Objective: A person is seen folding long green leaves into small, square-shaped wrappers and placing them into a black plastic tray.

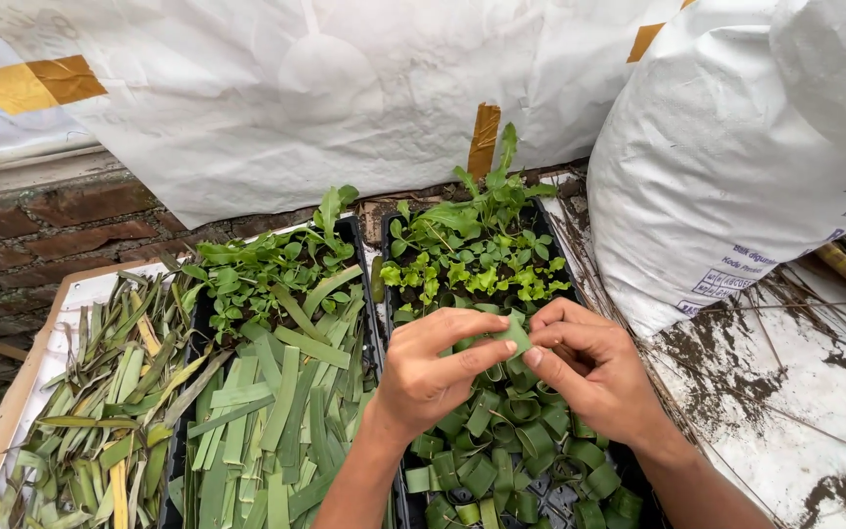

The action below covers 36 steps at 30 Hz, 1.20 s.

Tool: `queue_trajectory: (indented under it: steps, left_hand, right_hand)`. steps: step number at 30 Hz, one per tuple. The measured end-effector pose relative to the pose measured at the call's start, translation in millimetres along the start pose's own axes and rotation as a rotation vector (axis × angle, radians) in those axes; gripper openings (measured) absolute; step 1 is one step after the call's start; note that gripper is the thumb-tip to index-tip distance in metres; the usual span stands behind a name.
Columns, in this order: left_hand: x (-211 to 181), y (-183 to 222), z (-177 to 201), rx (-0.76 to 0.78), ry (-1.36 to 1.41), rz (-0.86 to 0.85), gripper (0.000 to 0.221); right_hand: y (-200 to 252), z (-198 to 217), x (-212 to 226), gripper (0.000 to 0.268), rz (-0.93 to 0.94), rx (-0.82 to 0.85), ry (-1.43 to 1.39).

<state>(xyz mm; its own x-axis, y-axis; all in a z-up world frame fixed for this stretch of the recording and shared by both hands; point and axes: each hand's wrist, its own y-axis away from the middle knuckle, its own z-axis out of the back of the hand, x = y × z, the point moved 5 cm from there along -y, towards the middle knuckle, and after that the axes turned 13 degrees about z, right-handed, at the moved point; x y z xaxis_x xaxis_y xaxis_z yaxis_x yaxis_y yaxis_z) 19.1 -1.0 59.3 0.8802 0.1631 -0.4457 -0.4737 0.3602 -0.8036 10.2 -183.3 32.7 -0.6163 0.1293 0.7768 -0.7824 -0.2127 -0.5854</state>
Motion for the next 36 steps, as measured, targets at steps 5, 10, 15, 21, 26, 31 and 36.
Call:
queue_trajectory:
  steps: [5,10,15,21,26,31,36]
  left_hand:
    - [-9,-1,1,0.039,-0.064,-0.040,0.015]
    - [-18,-5,0,0.020,-0.131,-0.110,0.010]
    - [-24,-7,-5,0.045,-0.077,-0.120,0.009]
    - [-3,0,0,-0.178,0.189,0.476,0.014]
    - [-2,3,-22,-0.085,0.310,0.767,0.019]
    - [0,6,-28,-0.110,0.388,0.791,0.015]
    - [3,10,-29,-0.128,0.385,0.755,0.014]
  right_hand:
    - [-2,1,-2,0.016,0.002,0.058,-0.133]
    - [2,3,-19,0.023,-0.089,0.133,-0.425]
    - [1,3,-19,0.033,-0.073,0.141,-0.342]
    - [-4,17,-6,0.021,0.033,-0.059,-0.109]
    - [-1,16,-14,0.014,0.016,-0.057,-0.157]
    - [-2,14,-13,0.010,0.019,-0.043,-0.161]
    - [-2,17,-11,0.010,0.024,-0.083,-0.100]
